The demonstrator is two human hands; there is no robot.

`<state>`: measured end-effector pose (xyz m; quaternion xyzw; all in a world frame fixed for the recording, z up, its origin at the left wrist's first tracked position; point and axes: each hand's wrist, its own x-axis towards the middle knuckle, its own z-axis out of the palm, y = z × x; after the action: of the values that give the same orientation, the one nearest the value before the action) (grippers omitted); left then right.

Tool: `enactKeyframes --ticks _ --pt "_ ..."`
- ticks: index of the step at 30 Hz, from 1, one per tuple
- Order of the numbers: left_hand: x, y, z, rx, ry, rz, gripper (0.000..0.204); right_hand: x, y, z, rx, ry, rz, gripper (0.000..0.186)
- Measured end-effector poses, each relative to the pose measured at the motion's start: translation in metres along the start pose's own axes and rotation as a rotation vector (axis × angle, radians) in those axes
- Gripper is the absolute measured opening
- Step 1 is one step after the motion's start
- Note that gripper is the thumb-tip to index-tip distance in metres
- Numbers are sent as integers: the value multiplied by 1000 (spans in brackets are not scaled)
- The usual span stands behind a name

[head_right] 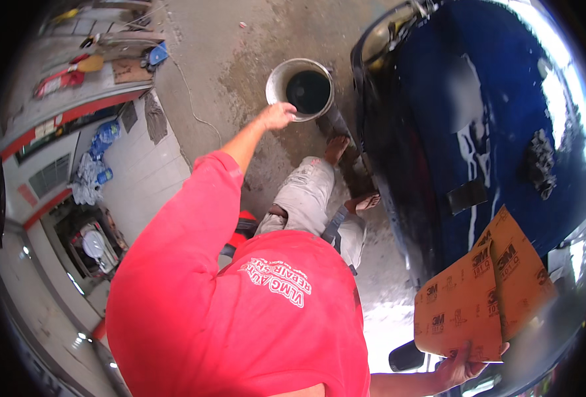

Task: The person sands the hood of a blue car using various sanding blocks and sandpaper sheets. They wipe the surface with a cloth and dip sandpaper into a bucket of water during the process.

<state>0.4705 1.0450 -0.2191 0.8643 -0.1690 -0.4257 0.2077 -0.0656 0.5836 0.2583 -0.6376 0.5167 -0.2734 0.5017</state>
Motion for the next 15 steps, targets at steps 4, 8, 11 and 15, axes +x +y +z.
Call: enactKeyframes --ticks 4,8,11,15 --pt "58 -16 -25 212 -121 -65 49 -11 19 3 -69 -71 60 79" --pt "100 -40 -1 288 -152 -67 49 -42 63 -34 -35 -37 74 77" --pt "116 -58 36 374 -257 11 53 -76 94 -66 -87 -22 11 71" --pt "125 -73 79 575 -384 87 77 -151 108 -97 -494 95 14 46"
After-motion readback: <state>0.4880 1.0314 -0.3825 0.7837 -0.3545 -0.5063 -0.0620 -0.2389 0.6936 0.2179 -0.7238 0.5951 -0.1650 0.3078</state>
